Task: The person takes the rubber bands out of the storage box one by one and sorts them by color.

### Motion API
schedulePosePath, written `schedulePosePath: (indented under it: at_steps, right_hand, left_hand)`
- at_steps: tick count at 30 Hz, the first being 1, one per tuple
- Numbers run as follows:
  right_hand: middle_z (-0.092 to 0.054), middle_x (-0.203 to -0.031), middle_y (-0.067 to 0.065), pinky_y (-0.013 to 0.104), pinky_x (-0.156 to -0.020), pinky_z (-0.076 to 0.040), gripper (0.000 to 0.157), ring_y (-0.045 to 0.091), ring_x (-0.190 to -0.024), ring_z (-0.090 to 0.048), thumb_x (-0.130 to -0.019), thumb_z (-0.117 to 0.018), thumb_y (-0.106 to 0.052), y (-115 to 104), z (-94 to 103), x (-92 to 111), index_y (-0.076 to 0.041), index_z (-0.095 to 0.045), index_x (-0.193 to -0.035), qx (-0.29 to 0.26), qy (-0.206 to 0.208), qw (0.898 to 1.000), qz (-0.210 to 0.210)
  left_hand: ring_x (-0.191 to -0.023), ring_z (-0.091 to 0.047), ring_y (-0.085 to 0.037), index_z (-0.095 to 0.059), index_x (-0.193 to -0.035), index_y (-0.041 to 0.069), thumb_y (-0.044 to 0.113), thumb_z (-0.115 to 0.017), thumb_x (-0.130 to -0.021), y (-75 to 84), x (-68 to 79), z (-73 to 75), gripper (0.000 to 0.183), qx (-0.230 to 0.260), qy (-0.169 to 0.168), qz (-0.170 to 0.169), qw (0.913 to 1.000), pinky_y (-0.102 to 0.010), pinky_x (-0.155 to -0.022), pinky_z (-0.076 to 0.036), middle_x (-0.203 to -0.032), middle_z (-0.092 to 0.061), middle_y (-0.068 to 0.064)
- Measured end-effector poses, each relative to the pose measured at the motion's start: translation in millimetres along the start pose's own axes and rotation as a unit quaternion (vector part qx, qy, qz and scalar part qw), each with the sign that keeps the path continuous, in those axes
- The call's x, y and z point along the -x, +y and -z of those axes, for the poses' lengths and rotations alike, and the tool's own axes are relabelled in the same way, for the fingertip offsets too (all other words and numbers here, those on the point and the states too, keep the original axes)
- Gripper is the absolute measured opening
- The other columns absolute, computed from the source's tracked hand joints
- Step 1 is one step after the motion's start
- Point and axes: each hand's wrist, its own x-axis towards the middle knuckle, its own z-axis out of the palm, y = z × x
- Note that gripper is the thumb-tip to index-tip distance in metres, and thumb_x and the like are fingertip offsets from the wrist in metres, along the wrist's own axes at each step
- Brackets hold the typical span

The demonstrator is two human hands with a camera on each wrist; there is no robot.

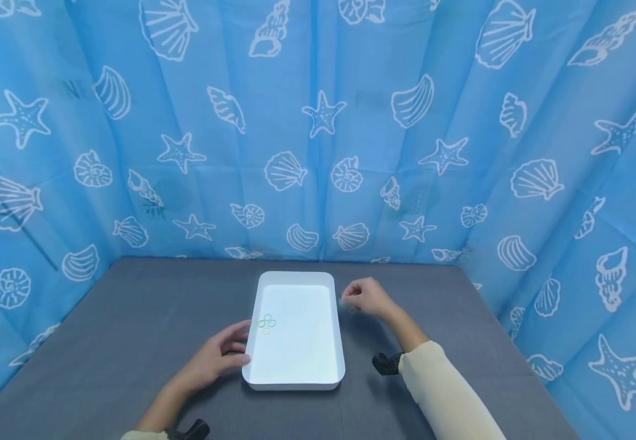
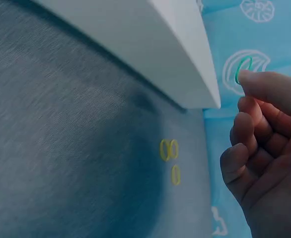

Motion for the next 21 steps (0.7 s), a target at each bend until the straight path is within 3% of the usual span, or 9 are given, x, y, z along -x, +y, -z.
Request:
schedulePosePath:
  at_steps: [7, 21]
  right_hand:
    - [-0.058, -0.07, 0.009, 0.032, -0.053, -0.043, 0.009, 0.015, -0.056, -0.049, -0.091, -0.066, -0.006, 20, -5.7, 7, -0.001, -0.069, -0.083, 0.017, 0.007, 0.998, -0.059]
    - [-0.056, -0.064, 0.001, 0.029, -0.049, -0.046, 0.013, 0.013, -0.052, -0.052, -0.087, -0.068, -0.003, 41, -16.2, 10, -0.003, -0.067, -0.074, 0.062, 0.038, 0.99, -0.119]
  left_hand:
    - [-0.105, -0.058, -0.026, -0.039, -0.148, 0.008, 0.021, -0.076, -0.086, 2.3, 0.9, 0.1, 0.073, 0.013, 0.001, -0.001, 0.9999, -0.035, -0.079, -0.048, -0.134, -0.052, -0.018]
    - [-0.104, -0.059, -0.024, -0.04, -0.148, 0.01, 0.023, -0.076, -0.086, 5.2, 2.1, -1.5, 0.073, 0.002, 0.008, 0.01, 0.9999, -0.036, -0.08, -0.048, -0.133, -0.053, -0.016]
